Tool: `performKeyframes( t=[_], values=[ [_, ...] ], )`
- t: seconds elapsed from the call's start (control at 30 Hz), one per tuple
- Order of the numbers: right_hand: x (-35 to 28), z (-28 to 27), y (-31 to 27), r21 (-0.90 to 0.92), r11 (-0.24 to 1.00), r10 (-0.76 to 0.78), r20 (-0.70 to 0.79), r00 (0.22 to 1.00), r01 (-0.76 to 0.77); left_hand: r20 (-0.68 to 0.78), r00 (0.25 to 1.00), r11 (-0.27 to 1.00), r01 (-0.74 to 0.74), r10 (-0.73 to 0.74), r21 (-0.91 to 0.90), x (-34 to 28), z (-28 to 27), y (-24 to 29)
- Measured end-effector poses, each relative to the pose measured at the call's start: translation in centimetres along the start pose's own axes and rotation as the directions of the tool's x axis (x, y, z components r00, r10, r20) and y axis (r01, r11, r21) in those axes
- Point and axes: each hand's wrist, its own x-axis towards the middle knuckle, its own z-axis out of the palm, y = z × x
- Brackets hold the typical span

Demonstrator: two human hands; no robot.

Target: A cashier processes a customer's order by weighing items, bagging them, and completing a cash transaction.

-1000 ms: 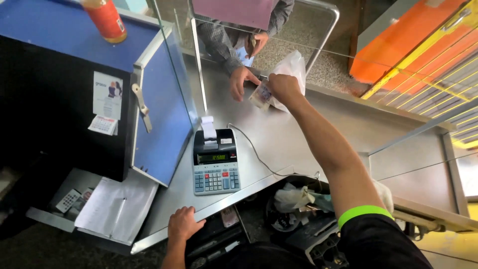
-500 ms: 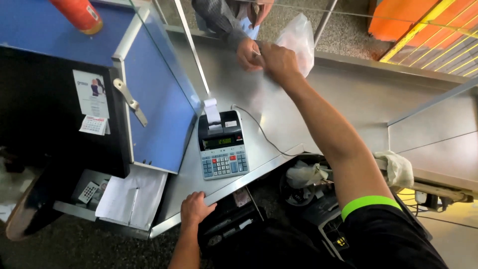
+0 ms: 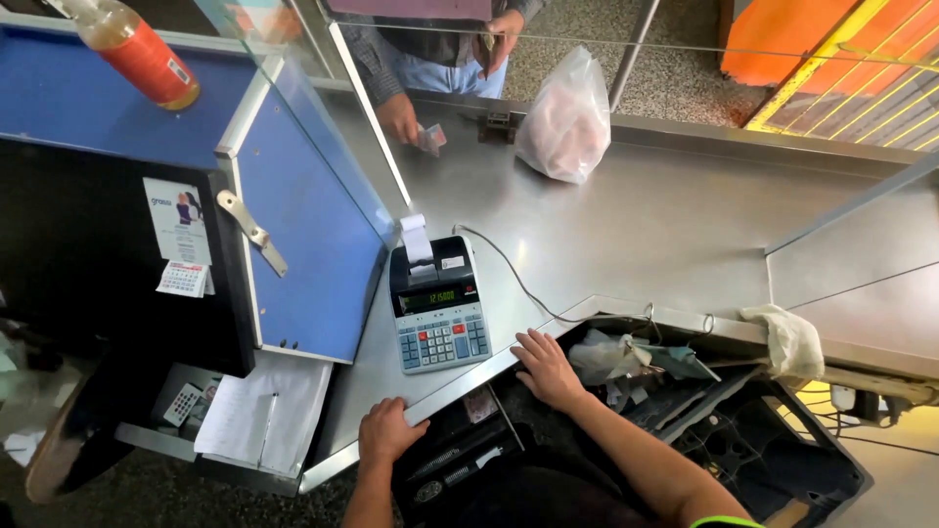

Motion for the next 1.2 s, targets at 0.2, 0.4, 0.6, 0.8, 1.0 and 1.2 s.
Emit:
performKeyframes(
  t=[0.2,0.4,0.6,0.8,1.0,1.2],
  values=[
    [1.1,1.5,3.1,-0.053,0.991,-0.131,-0.152,0.98,0.125,0.049,0.999,0.999,0.019,-0.021,0.029,-0.5,-1.3,1.0],
    [3.1,1.1,4.0,-0.109,0.989,-0.106,-0.005,0.994,0.105,-0.041,0.999,1.0,0.002,-0.001,0.008,0.3,-0.3,0.3],
    [3.0,1.7,5.1,-0.147,0.982,-0.13,-0.069,0.989,0.119,-0.144,0.989,0.999,-0.041,0.039,-0.012,1.6,2.8,0.2],
    [6.7,0.7,3.8,-0.213,0.974,-0.104,-0.087,0.991,0.084,-0.031,0.999,1.0,0.029,-0.03,-0.011,0.9,-2.3,1.3],
    [5.6,-0.3,1.3,-0.212,0.972,0.118,0.068,0.991,-0.101,0.099,0.994,0.998,0.054,-0.051,-0.03,-1.0,-2.9,1.6],
    [5.7,-0.6,1.4,-0.125,0.975,0.184,-0.021,0.983,-0.185,0.097,0.994,0.999,-0.042,0.043,-0.009,1.0,-1.9,0.7]
  ],
)
